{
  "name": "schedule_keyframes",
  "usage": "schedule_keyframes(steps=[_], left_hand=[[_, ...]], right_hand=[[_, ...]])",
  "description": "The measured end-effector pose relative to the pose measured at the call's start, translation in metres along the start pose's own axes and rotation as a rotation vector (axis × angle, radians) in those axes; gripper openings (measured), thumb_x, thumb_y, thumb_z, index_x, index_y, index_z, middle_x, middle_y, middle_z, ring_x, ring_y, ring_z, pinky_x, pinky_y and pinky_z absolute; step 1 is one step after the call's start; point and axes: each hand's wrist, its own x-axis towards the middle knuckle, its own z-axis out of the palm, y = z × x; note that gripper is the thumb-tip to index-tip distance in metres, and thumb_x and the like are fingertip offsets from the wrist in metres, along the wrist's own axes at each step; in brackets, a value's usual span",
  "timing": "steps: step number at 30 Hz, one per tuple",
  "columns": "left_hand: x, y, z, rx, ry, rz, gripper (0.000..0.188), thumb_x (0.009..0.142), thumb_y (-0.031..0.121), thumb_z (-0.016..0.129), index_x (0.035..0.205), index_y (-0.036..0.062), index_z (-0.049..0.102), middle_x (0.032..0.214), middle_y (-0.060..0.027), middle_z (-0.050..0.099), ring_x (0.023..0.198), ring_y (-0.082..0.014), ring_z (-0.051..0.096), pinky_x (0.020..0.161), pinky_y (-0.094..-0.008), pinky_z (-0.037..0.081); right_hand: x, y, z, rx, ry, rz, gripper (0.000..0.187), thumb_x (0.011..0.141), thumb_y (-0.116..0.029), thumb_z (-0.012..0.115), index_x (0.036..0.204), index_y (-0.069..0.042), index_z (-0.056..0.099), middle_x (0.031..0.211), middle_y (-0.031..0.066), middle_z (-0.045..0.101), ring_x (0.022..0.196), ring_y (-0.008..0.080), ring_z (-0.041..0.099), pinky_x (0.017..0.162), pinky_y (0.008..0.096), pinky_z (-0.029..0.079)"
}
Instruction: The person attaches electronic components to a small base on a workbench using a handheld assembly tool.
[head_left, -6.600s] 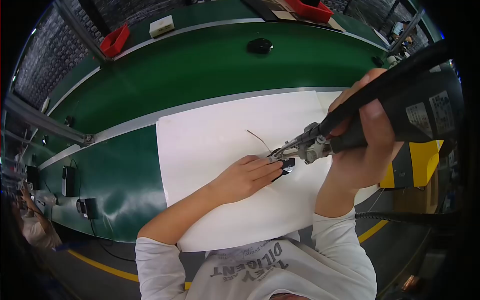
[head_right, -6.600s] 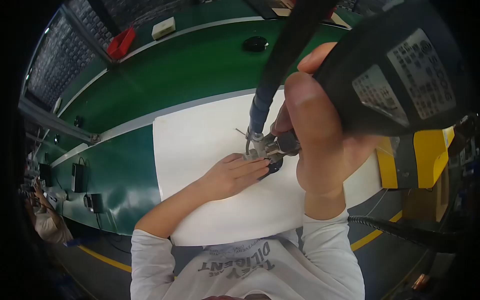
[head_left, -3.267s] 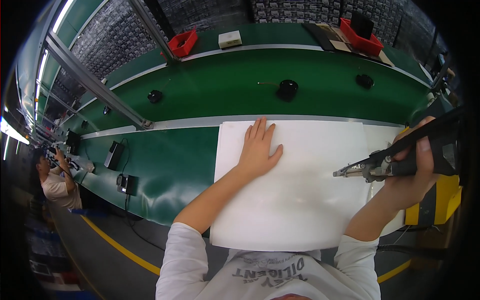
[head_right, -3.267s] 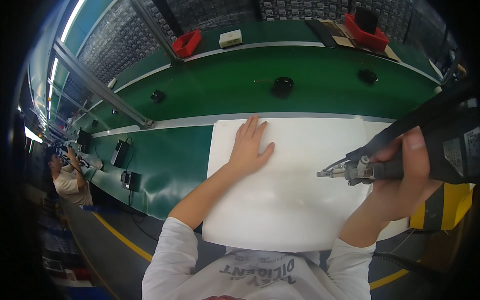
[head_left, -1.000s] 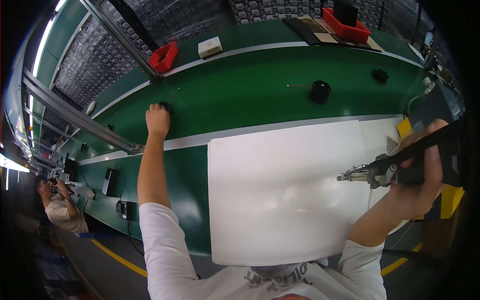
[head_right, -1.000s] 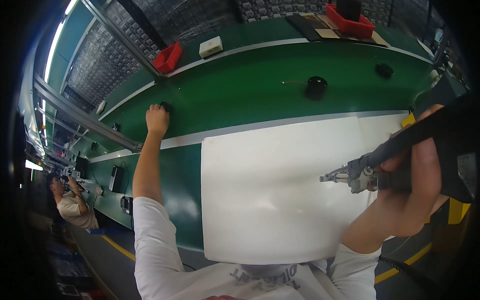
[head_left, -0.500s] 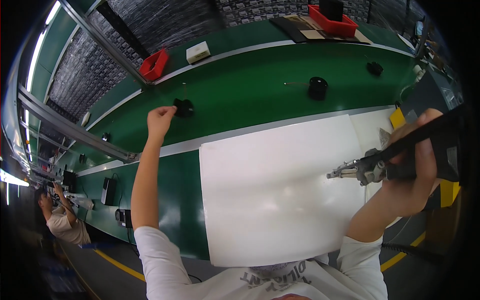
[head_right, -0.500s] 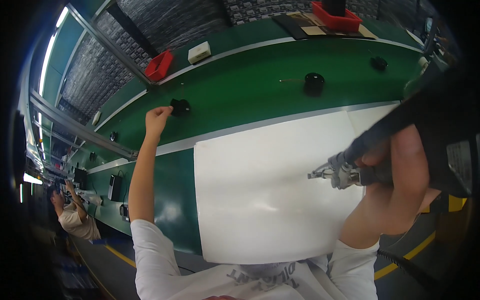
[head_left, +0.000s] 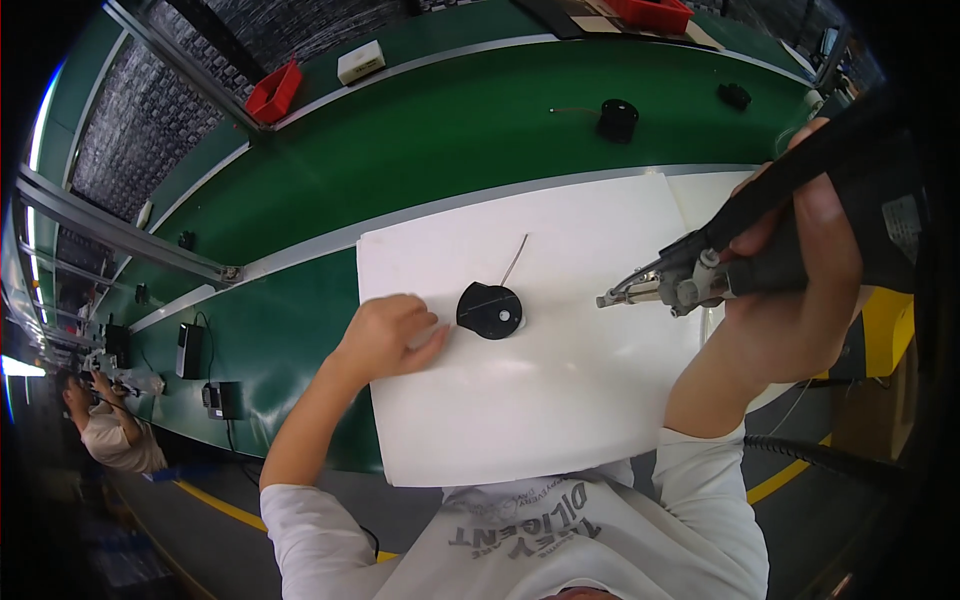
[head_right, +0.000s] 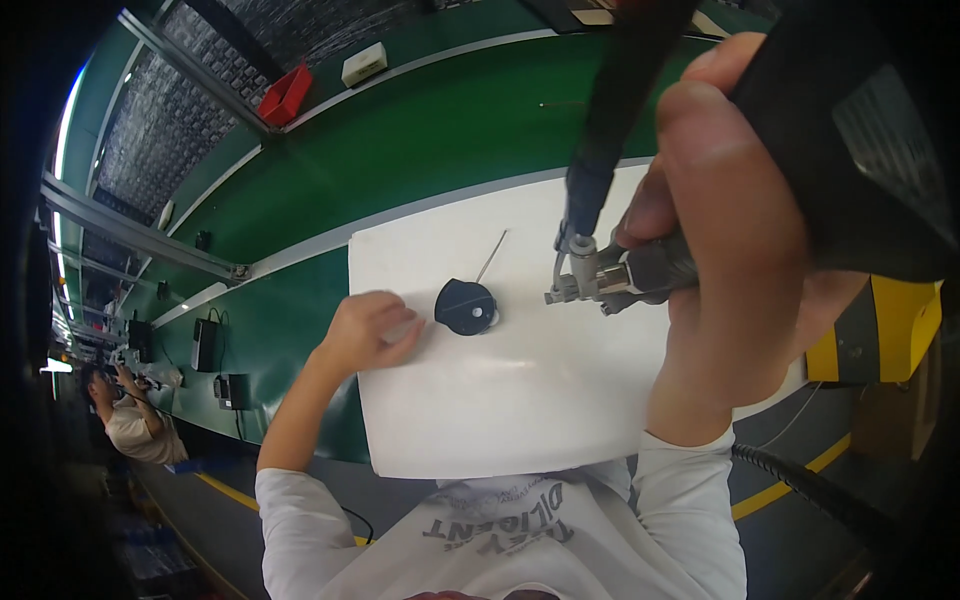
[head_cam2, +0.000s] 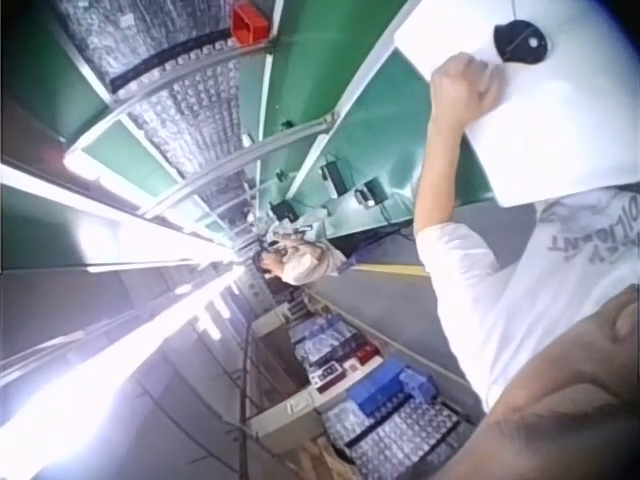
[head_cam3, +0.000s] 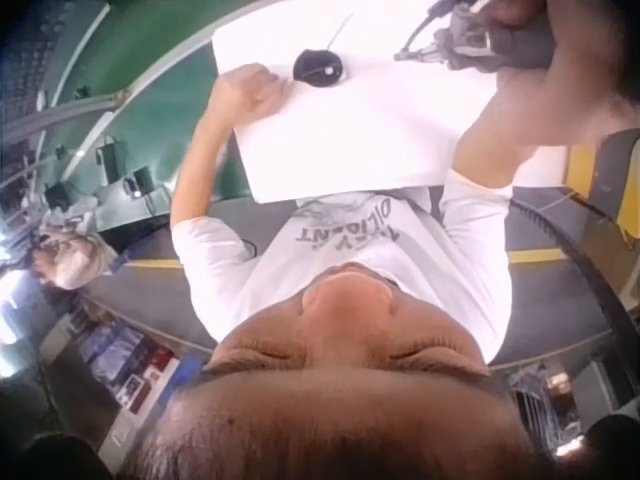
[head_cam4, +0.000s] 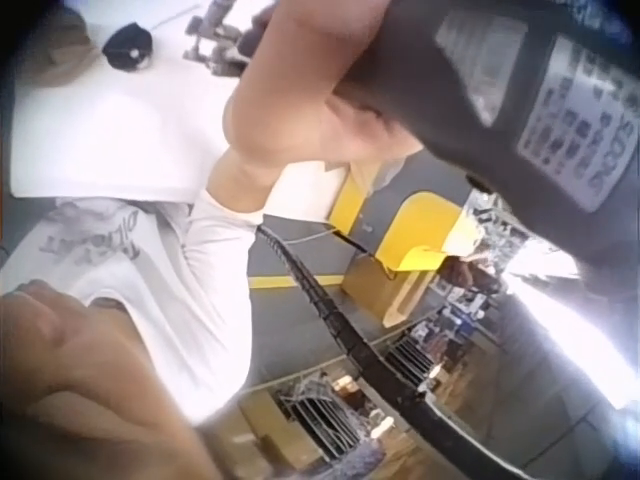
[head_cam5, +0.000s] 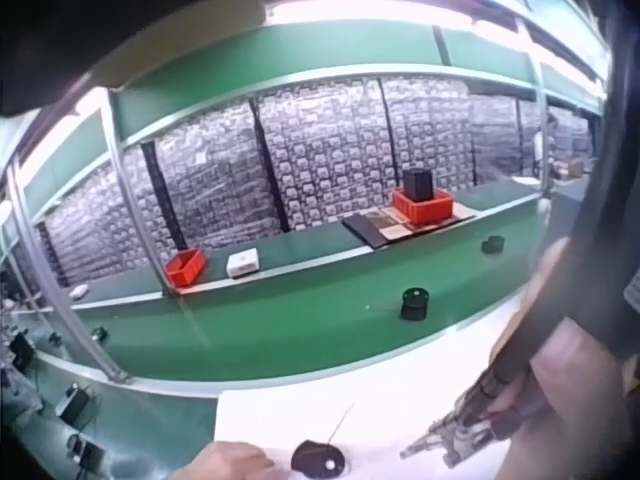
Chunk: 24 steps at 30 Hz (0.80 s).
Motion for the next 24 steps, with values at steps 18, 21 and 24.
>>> schedule_keyframes(steps=[18, 21, 24], left_hand=[[0.074, 0.082, 0.069, 0.111, 0.255, 0.385, 0.035, 0.082, 0.010, 0.064, 0.115, -0.0012, 0.063, 0.115, -0.0210, 0.061, 0.093, -0.0259, 0.058, 0.081, -0.0336, 0.049], [0.077, 0.090, 0.084, 0.183, 0.284, 0.294, 0.032, 0.086, 0.013, 0.064, 0.114, -0.0015, 0.064, 0.115, -0.0199, 0.061, 0.099, -0.0269, 0.059, 0.081, -0.0334, 0.049], [0.084, 0.094, 0.084, 0.130, 0.328, 0.283, 0.031, 0.087, 0.015, 0.064, 0.112, -0.0023, 0.065, 0.113, -0.0184, 0.062, 0.105, -0.0278, 0.059, 0.083, -0.0337, 0.049]], right_hand=[[-0.010, -0.011, 0.012, -0.038, -0.065, -0.122, 0.028, 0.092, -0.007, 0.050, 0.114, 0.004, 0.064, 0.099, 0.0215, 0.063, 0.056, 0.0144, 0.058, 0.049, 0.0224, 0.050], [-0.014, 0.015, 0.020, 0.140, -0.107, -0.251, 0.028, 0.095, -0.002, 0.046, 0.117, 0.002, 0.063, 0.099, 0.0217, 0.062, 0.057, 0.0151, 0.058, 0.049, 0.0235, 0.051], [-0.015, 0.011, 0.027, 0.097, -0.061, -0.158, 0.027, 0.096, -0.004, 0.047, 0.118, 0.002, 0.061, 0.093, 0.0196, 0.061, 0.056, 0.0152, 0.059, 0.048, 0.0245, 0.051]])
